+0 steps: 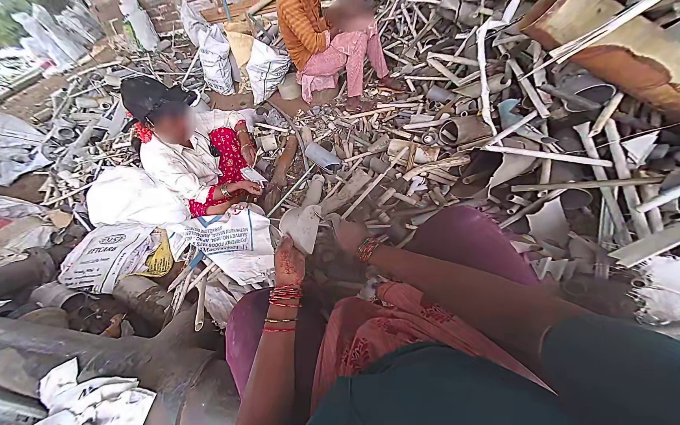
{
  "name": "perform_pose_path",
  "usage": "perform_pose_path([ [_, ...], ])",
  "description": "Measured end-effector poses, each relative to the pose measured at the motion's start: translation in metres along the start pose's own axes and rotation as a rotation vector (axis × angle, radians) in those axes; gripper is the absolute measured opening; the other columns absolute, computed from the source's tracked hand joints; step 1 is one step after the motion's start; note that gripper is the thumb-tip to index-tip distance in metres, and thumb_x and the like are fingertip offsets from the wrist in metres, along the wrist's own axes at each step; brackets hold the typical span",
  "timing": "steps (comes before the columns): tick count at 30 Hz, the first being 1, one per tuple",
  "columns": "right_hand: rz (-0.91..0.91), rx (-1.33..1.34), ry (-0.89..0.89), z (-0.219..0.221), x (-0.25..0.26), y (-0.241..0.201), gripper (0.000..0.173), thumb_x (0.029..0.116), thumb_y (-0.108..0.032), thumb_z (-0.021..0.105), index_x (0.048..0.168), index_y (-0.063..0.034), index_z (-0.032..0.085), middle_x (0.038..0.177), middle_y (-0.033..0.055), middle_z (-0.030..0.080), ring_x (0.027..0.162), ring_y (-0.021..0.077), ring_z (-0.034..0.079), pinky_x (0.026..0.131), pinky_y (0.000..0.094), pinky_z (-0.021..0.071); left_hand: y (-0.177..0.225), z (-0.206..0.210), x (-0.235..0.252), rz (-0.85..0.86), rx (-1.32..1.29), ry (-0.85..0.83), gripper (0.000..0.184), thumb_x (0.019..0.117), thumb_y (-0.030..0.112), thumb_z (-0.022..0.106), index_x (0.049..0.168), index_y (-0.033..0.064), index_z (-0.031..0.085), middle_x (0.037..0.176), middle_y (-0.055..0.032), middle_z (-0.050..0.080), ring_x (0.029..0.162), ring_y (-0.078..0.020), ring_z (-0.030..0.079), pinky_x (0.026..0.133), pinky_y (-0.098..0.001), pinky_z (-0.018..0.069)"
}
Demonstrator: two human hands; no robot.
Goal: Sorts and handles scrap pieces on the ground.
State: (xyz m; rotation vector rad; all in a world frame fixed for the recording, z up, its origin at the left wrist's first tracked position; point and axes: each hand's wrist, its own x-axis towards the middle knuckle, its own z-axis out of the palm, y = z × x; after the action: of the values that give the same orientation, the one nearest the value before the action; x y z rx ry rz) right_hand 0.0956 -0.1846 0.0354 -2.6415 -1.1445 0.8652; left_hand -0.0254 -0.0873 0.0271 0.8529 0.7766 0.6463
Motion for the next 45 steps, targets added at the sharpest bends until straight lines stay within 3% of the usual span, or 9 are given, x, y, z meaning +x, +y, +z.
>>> perform_pose_path([
  [6,-0.123,-0.013,0.004,-0.005,-0.022,-0.012,0.044,0.1117,-0.016,0.035,0.151,0.0046,0.035,0.132,0.0338,0.058,0.120,0.0500,0.061,0.098,0.0602,0.0489,0.005,-0.002,-0.004,-0.010,0.016,0.002,0.040,0.1136,0.018,0.022,0.143,-0.0052,0.036,0.126,-0.0180,0.054,0.106,-0.0177,0.060,0.092,-0.0330,0.0519],
  [11,-0.070,-0.006,-0.015,-0.004,-0.010,-0.005,0.047,0.1092,-0.011,0.040,0.153,0.0053,0.031,0.134,0.0327,0.058,0.122,0.0479,0.062,0.099,0.0589,0.0495,0.002,-0.001,-0.006,-0.006,-0.021,0.003,0.040,0.1135,0.017,0.022,0.143,-0.0054,0.036,0.126,-0.0187,0.053,0.107,-0.0188,0.060,0.093,-0.0332,0.0517],
  [16,-0.188,-0.073,-0.050,-0.005,-0.029,-0.005,0.045,0.1108,-0.016,0.038,0.151,0.0041,0.034,0.127,0.0345,0.060,0.118,0.0514,0.062,0.096,0.0624,0.0491,0.003,0.000,-0.009,-0.013,-0.024,0.012,0.041,0.1138,0.019,0.023,0.145,-0.0043,0.034,0.129,-0.0190,0.053,0.109,-0.0197,0.059,0.094,-0.0341,0.0508],
  [23,-0.110,-0.066,-0.044,-0.006,-0.018,0.006,0.048,0.1112,-0.017,0.037,0.155,0.0029,0.030,0.131,0.0340,0.059,0.119,0.0500,0.062,0.097,0.0611,0.0492,0.002,0.002,-0.011,-0.008,-0.049,0.031,0.036,0.1130,0.016,0.028,0.138,-0.0066,0.041,0.119,-0.0185,0.057,0.099,-0.0192,0.061,0.088,-0.0344,0.0531],
  [28,-0.241,-0.127,-0.064,0.002,-0.042,-0.006,0.045,0.1129,-0.022,0.035,0.148,0.0059,0.039,0.127,0.0359,0.060,0.116,0.0532,0.062,0.096,0.0637,0.0483,0.006,0.001,-0.013,-0.009,-0.037,-0.011,0.039,0.1132,0.016,0.025,0.142,-0.0066,0.037,0.125,-0.0200,0.055,0.104,-0.0205,0.060,0.092,-0.0350,0.0514],
  [32,-0.217,-0.115,-0.028,-0.002,-0.027,0.008,0.046,0.1113,-0.019,0.040,0.151,0.0031,0.036,0.127,0.0351,0.060,0.119,0.0517,0.061,0.098,0.0615,0.0477,0.002,0.008,-0.016,-0.031,-0.016,-0.027,0.039,0.1134,0.017,0.025,0.142,-0.0061,0.038,0.123,-0.0187,0.055,0.103,-0.0193,0.060,0.091,-0.0343,0.0517],
  [40,-0.194,-0.042,-0.032,0.006,-0.029,0.005,0.046,0.1135,-0.027,0.033,0.149,0.0016,0.041,0.126,0.0330,0.061,0.119,0.0498,0.062,0.098,0.0622,0.0477,0.001,0.010,-0.017,-0.043,-0.025,-0.015,0.038,0.1135,0.017,0.026,0.142,-0.0047,0.037,0.120,-0.0178,0.057,0.099,-0.0180,0.062,0.087,-0.0320,0.0530],
  [45,-0.193,-0.006,0.011,-0.002,-0.017,0.008,0.043,0.1120,-0.020,0.036,0.149,0.0005,0.043,0.130,0.0330,0.060,0.124,0.0492,0.059,0.102,0.0607,0.0463,0.004,0.008,-0.021,-0.052,-0.009,-0.008,0.038,0.1133,0.016,0.027,0.142,-0.0049,0.038,0.120,-0.0180,0.057,0.098,-0.0177,0.061,0.087,-0.0321,0.0526],
])
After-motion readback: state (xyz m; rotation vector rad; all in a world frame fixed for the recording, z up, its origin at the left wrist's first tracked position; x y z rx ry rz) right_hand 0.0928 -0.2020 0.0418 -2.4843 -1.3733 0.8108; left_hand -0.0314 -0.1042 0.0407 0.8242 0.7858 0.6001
